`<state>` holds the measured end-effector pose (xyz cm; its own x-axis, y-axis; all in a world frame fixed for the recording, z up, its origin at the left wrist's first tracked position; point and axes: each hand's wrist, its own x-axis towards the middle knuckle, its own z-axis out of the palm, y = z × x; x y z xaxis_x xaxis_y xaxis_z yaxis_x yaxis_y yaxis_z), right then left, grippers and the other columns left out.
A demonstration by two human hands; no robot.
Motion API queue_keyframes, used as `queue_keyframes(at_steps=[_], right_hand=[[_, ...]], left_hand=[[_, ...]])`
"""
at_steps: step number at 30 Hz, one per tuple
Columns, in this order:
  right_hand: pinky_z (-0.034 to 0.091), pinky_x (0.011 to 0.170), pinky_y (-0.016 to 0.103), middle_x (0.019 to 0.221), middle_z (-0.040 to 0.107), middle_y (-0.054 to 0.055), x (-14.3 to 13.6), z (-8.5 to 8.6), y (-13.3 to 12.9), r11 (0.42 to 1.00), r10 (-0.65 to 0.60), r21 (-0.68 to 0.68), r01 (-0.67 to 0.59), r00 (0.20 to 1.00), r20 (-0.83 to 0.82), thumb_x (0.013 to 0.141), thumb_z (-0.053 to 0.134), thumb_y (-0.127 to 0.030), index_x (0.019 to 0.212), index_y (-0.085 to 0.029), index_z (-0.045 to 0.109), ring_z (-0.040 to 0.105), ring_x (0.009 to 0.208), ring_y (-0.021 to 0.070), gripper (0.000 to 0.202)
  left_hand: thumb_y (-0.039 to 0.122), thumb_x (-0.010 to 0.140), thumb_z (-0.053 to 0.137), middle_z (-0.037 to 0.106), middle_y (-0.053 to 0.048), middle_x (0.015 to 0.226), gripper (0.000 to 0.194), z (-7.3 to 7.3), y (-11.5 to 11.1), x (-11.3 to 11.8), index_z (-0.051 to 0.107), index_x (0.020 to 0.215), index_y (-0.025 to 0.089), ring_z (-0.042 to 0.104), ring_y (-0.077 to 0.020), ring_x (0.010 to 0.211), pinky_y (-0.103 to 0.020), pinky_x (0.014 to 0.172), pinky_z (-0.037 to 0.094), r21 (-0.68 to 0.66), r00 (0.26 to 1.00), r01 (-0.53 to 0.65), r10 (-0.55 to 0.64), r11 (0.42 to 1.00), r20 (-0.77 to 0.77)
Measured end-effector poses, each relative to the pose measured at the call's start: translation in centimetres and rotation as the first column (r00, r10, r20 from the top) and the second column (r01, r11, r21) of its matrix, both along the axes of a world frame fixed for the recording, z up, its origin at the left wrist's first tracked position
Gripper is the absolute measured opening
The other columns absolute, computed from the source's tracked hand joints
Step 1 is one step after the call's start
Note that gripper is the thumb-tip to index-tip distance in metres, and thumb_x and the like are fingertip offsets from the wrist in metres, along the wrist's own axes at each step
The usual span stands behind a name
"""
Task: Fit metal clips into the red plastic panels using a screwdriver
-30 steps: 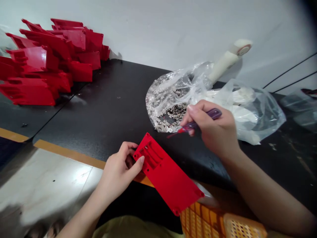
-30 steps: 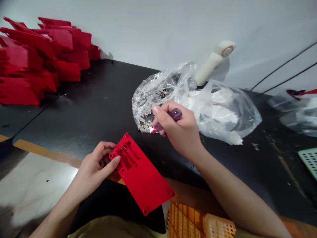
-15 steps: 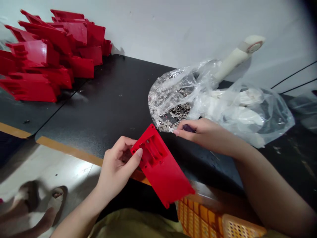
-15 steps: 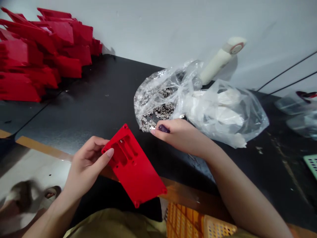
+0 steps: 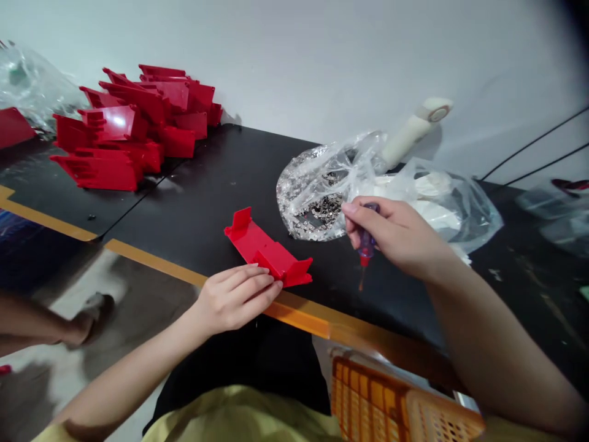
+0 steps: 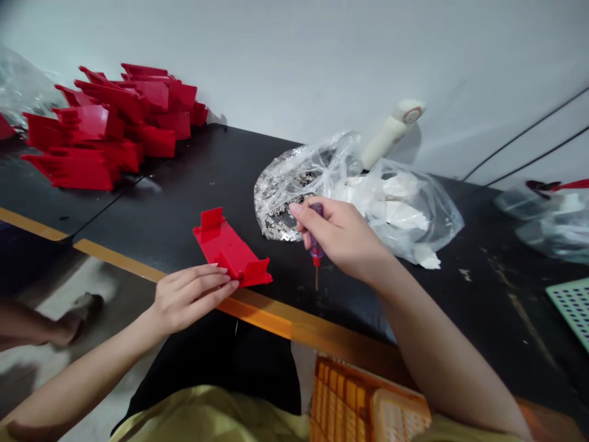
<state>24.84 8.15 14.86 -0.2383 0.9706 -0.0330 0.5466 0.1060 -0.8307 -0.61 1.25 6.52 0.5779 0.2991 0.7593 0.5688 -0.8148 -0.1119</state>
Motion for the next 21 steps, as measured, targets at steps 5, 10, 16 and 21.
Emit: queue_keyframes(at_steps=[5,10,16,21], right_hand=[[0.040,0.037,0.019,0.058,0.064,0.001,0.0,-1.1,-1.0,0.996,-0.040,-0.082,0.028,0.988,-0.146,0.083,0.059,-0.060,0.067,-0.018,0.057,0.050,0.038,0.0063,0.045],[0.058,0.060,0.024,0.079,0.072,0.003,1.7,-3.7,-1.7,0.978,-0.163,-0.192,0.084,0.879,-0.448,0.066,0.083,-0.041,0.064,-0.018,0.056,0.068,0.059,0.0117,0.035],[0.058,0.088,0.038,0.109,0.073,0.007,1.4,-8.3,-2.8,0.900,-0.091,-0.418,-0.122,0.885,-0.456,0.070,0.081,-0.034,0.111,-0.023,0.066,0.071,0.092,0.0204,0.045],[0.053,0.090,0.038,0.106,0.073,0.007,0.6,-9.4,-2.2,0.933,0.160,-0.305,-0.190,0.980,-0.123,0.074,0.075,-0.043,0.104,-0.023,0.073,0.069,0.094,0.0227,0.037]], left_hand=[[0.007,0.089,0.055,0.074,-0.005,0.092,0.015,-2.9,-1.6,-1.2,0.066,0.097,0.013,0.070,-0.0164,0.089,-0.029,0.090,0.057,-0.162,0.998,-0.030,0.021,0.986,-0.057],[0.013,0.081,0.064,0.071,-0.005,0.095,0.018,-3.3,-2.2,-2.9,0.061,0.099,0.017,0.067,-0.0171,0.093,-0.033,0.094,0.055,-0.487,0.999,0.013,0.004,0.873,0.034],[0.024,0.079,0.071,0.067,-0.010,0.110,0.039,-2.8,-1.7,-2.4,0.058,0.115,0.017,0.063,-0.0211,0.102,-0.040,0.099,0.050,-0.574,0.969,-0.069,0.192,0.816,0.155],[0.040,0.083,0.068,0.063,-0.012,0.124,0.052,-2.7,-0.8,-1.9,0.053,0.128,0.018,0.059,-0.0243,0.115,-0.040,0.101,0.049,-0.709,0.969,-0.116,0.235,0.696,0.072]])
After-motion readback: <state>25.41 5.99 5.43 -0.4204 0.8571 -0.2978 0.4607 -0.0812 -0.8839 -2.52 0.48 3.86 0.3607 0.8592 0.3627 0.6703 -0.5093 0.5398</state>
